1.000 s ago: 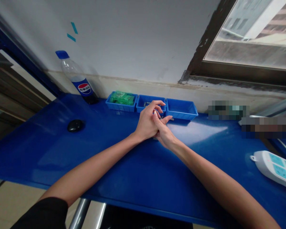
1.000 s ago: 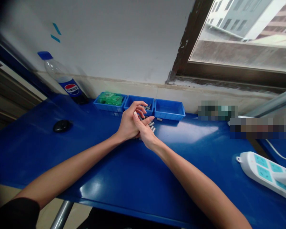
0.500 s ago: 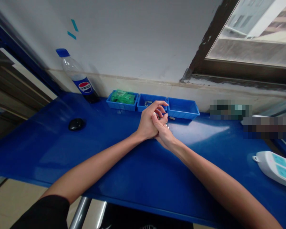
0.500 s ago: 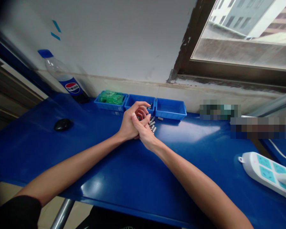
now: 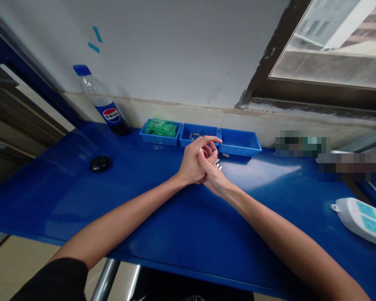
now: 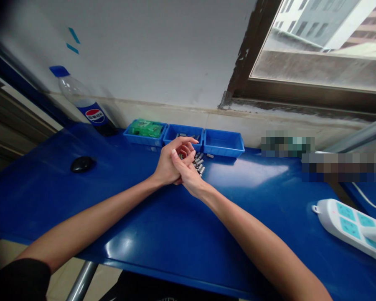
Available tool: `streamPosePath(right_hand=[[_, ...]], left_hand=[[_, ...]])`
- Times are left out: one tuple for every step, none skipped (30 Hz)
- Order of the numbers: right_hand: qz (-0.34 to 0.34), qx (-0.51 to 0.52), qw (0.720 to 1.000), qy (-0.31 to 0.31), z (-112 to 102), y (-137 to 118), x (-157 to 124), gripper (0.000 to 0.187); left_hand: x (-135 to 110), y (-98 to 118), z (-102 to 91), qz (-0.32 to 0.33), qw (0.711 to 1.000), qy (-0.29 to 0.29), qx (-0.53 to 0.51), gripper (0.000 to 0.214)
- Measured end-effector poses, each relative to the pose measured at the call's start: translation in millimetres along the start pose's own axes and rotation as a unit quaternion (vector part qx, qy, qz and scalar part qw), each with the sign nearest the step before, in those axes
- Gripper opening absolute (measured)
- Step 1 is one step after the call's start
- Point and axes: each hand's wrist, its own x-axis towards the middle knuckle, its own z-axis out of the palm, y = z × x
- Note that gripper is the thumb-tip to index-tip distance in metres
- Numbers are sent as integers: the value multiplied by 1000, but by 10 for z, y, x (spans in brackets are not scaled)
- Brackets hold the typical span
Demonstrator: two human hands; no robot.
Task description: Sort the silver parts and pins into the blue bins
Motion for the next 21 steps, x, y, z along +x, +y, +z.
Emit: streamPosePath(right_hand=[[9,3,1000,-8,-8,4,6,69],[19,6,1000,-16,-19,5,13,68],[28,6,999,-23,-33,0,19,68],[36,-2,999,-32,-52,-12,26,67],[40,-20,998,-44,-75,-33,33,66],[39,-46,997,-55,-105,-62,41,65],[35,-80,994,-70,-141,-95,50,64],[23,-114,990,-80,-184,-132,59,65],[3,-143,986,-81,-233,-166,71,69],[-29,-165,984,-64,-287,-193,84,73],[-65,-182,981,-37,-346,-211,97,75],[-99,-195,976,-3,-405,-216,111,75],[-128,-205,970,36,-464,-207,126,74],[-149,-211,964,66,-520,-186,139,72],[-163,-213,959,90,-570,-153,152,70],[-173,-212,956,109,-612,-113,164,69],[-180,-210,953,121,-646,-69,175,68],[-185,-207,952,129,-671,-25,185,67],[-189,-203,951,134,-687,15,194,67],[-192,-198,951,138,-698,49,200,66],[-193,-193,952,141,-702,75,205,66]], left_hand=[[4,2,-8,1,1000,-4,1,27],[10,5,-21,1,1000,-10,3,27],[20,9,-40,2,1000,-15,7,28],[33,13,-64,3,1000,-21,13,30],[46,13,-93,3,999,-27,21,32],[60,9,-127,3,999,-34,32,35],[72,-3,-166,3,998,-37,44,35],[81,-23,-209,2,998,-36,58,33],[85,-52,-256,2,997,-34,74,29],[84,-89,-308,2,995,-30,92,26],[78,-134,-362,2,993,-26,117,22],[67,-183,-420,8,989,-26,147,19],[52,-234,-478,6,984,-31,175,16],[34,-284,-536,1,980,-39,194,13],[14,-331,-591,-1,977,-52,209,13],[-6,-371,-640,3,972,-73,223,12],[-25,-405,-683,9,966,-107,235,12],[-42,-431,-719,12,961,-132,243,13],[-56,-450,-747,14,957,-154,246,13],[-67,-462,-767,13,953,-173,247,14],[-74,-470,-782,12,951,-185,246,14]])
